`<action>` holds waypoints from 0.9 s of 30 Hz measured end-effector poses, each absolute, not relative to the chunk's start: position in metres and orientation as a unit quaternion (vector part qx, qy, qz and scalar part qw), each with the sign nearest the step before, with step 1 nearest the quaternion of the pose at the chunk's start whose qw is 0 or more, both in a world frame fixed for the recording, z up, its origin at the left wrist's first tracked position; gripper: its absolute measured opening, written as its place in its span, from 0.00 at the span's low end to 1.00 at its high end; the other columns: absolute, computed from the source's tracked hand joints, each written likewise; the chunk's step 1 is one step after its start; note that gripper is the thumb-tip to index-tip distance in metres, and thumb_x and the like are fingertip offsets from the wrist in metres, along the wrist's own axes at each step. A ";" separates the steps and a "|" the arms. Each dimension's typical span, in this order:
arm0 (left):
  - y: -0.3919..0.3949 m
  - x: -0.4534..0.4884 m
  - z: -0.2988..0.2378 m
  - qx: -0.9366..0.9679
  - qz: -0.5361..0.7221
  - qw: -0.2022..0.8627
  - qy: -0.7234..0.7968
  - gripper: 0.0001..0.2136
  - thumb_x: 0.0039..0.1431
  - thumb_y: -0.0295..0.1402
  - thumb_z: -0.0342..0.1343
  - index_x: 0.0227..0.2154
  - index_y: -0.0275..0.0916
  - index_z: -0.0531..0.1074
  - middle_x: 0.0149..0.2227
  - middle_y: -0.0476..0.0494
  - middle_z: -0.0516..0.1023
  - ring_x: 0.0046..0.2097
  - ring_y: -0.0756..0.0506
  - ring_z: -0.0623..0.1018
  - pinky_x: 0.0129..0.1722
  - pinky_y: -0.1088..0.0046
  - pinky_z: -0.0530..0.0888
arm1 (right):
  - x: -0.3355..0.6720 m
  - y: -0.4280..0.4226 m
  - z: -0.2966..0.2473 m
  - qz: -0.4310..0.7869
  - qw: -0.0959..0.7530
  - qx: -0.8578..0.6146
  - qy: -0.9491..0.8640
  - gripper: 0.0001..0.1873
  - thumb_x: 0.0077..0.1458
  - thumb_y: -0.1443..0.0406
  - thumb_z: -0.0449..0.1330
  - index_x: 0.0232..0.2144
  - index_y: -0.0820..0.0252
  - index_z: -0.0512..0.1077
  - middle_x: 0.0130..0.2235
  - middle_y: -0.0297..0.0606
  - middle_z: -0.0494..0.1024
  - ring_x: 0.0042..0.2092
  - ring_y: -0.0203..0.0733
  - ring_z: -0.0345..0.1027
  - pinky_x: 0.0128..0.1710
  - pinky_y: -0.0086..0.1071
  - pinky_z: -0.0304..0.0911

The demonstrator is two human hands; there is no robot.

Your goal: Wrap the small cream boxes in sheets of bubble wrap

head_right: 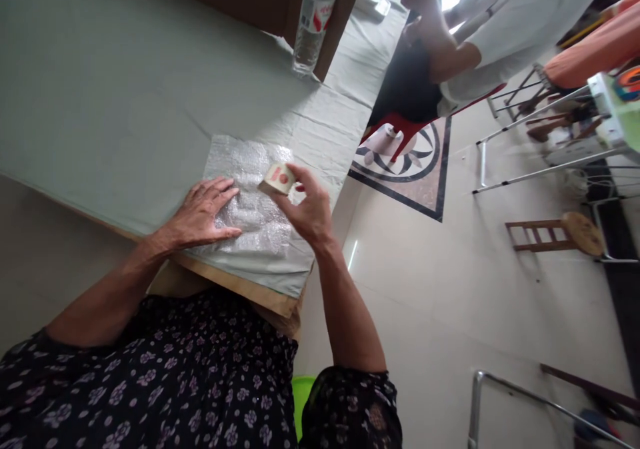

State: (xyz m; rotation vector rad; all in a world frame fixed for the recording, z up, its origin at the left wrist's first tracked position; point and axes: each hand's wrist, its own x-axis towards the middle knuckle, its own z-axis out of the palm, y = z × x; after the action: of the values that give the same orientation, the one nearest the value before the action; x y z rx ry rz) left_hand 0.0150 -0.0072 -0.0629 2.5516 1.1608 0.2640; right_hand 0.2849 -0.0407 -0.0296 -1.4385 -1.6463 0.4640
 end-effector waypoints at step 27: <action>-0.021 -0.012 -0.033 0.871 0.147 0.246 0.399 0.37 0.63 0.50 0.62 0.70 0.38 0.64 0.74 0.31 0.62 0.75 0.29 0.61 0.74 0.45 0.59 | 0.257 -0.134 -0.032 0.063 0.257 -0.552 -0.791 0.22 0.64 0.57 0.65 0.59 0.53 0.73 0.61 0.47 0.80 0.59 0.59 0.74 0.58 0.54 0.67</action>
State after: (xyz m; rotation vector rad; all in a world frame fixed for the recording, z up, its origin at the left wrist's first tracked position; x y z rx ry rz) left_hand -0.0116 -0.0214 -0.0332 2.3769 1.0899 0.4010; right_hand 0.2568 -0.1336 -0.0321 -1.4980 -2.1446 0.1710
